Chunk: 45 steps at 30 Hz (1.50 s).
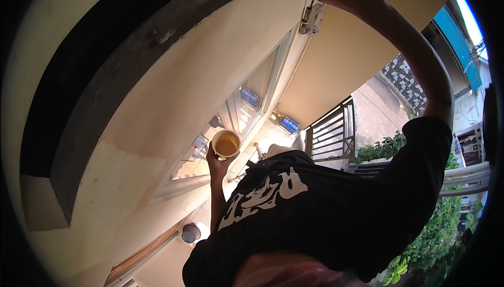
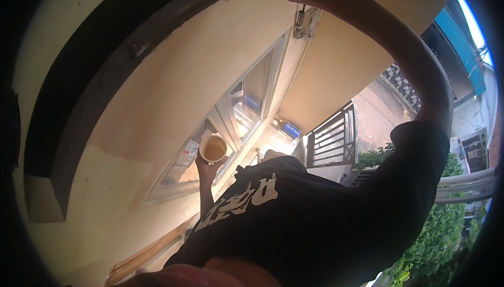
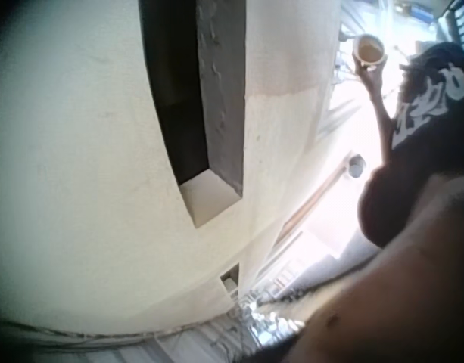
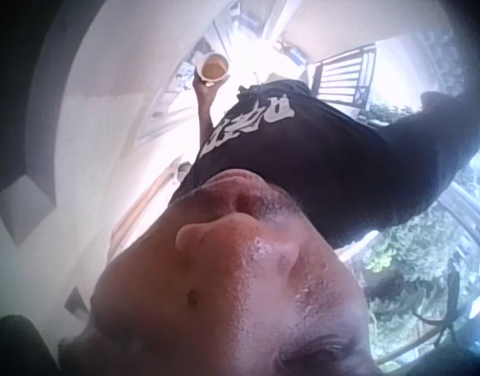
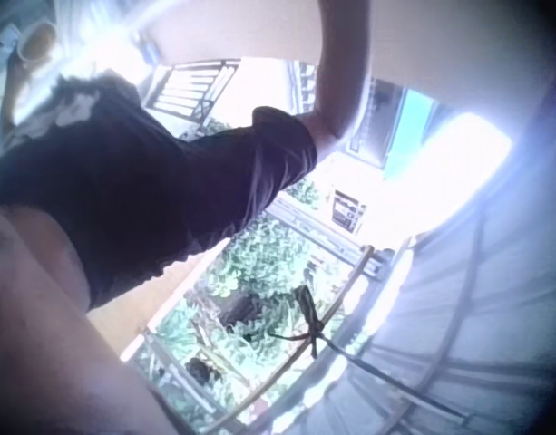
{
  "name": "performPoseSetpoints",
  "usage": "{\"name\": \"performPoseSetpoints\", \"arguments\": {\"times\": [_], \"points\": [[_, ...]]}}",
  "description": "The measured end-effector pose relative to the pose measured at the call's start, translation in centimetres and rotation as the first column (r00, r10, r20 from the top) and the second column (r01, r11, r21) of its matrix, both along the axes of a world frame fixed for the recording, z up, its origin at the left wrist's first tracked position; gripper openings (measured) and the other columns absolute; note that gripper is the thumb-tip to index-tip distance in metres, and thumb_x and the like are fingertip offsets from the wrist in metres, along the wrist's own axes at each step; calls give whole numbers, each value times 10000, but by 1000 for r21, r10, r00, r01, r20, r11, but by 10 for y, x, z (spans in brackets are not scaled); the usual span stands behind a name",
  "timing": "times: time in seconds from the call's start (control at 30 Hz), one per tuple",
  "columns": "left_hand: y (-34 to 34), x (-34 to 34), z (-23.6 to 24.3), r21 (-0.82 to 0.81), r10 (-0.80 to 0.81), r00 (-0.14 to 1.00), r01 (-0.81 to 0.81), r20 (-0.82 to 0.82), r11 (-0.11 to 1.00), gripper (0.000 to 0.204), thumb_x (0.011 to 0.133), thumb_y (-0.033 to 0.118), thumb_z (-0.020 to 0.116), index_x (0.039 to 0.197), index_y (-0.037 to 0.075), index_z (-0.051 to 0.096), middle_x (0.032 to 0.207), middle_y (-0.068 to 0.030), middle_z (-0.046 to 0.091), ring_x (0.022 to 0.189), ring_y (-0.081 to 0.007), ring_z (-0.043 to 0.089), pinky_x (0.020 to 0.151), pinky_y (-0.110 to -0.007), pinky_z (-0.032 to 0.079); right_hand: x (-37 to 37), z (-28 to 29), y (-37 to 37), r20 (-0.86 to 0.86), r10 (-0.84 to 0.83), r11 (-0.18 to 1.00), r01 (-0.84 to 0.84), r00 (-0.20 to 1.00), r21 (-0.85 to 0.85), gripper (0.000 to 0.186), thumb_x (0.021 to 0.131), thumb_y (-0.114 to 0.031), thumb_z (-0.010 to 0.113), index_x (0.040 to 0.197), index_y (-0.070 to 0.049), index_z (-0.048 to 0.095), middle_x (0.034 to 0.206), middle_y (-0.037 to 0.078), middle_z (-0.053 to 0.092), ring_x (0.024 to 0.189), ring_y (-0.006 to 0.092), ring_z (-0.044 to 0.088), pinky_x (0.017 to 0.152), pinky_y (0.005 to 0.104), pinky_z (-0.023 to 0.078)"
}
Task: The person paints a ceiling using a paintbrush and a small container of paint. They repeatedly dip the brush into the container and apply paint to the ceiling surface in a consistent manner.
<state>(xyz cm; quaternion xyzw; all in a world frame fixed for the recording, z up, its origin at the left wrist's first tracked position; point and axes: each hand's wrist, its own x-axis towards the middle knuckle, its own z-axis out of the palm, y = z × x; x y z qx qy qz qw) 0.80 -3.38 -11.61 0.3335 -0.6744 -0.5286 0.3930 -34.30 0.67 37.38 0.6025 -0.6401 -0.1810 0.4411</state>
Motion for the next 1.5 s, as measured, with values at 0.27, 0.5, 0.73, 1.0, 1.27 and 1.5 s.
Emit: {"name": "performPoseSetpoints", "arguments": {"times": [0.27, 0.5, 0.73, 1.0, 1.27, 1.5], "points": [[-4, -9, 12, -8, -69, 997, 69, -31, 998, 741, 690, 111, 992, 1316, 25, 603, 1218, -109, 713, 1123, -233, 704, 956, -383, 577, 36, -77, -21, -41, 157, 974, -147, 987, 174, 367, 1024, -482, 623, 951, -132, 707, 673, 12, 697, 627, 182, 722, 651, 370, 568], [-9, -5, 18, -74, -39, 999, 38, -7, 996, 748, 669, 114, 1004, 1299, 23, 612, 1203, -109, 714, 1115, -238, 702, 961, -388, 563, 23, -26, 9, 246, 136, 972, -82, 960, -218, 334, 972, -398, 682, 873, -85, 746, 651, 129, 689, 614, 319, 712, 528, 455, 544], [-3, -11, 36, -107, -9, 1000, 7, -14, 994, 781, 665, 99, 1001, 1335, 25, 607, 1224, -118, 712, 1128, -250, 706, 980, -395, 566, 16, -96, 61, 750, 194, 972, -229, 633, -59, 243, 969, -325, 751, 875, -103, 775, 635, 84, 703, 545, 257, 673, 586, 399, 541], [-1, -33, 79, -151, 78, 997, -77, -3, 985, 768, 663, 139, 1004, 1331, 49, 635, 1231, -113, 736, 1128, -234, 726, 970, -389, 592, 67, -180, 48, 900, -96, 799, -506, 424, 324, 141, 952, -156, 703, 1017, -46, 762, 847, 99, 725, 786, 298, 720, 715, 436, 551], [14, -32, 84, -132, 239, 970, -242, -36, 961, 774, 659, 178, 1009, 1326, 42, 641, 1232, -115, 723, 1139, -254, 724, 964, -395, 597, 98, -195, 8, 826, 99, 715, -616, 556, 329, 89, 903, -118, 730, 937, -39, 754, 855, 124, 703, 767, 337, 723, 705, 452, 571], [21, -27, 91, -166, 379, 925, -378, -26, 911, 778, 647, 168, 1007, 1318, 33, 639, 1237, -146, 722, 1139, -284, 721, 988, -412, 583, 133, -194, -13, 804, 340, 652, -738, 487, 171, 46, 819, -76, 748, 851, -45, 739, 800, 99, 699, 716, 295, 734, 638, 400, 575]]}}
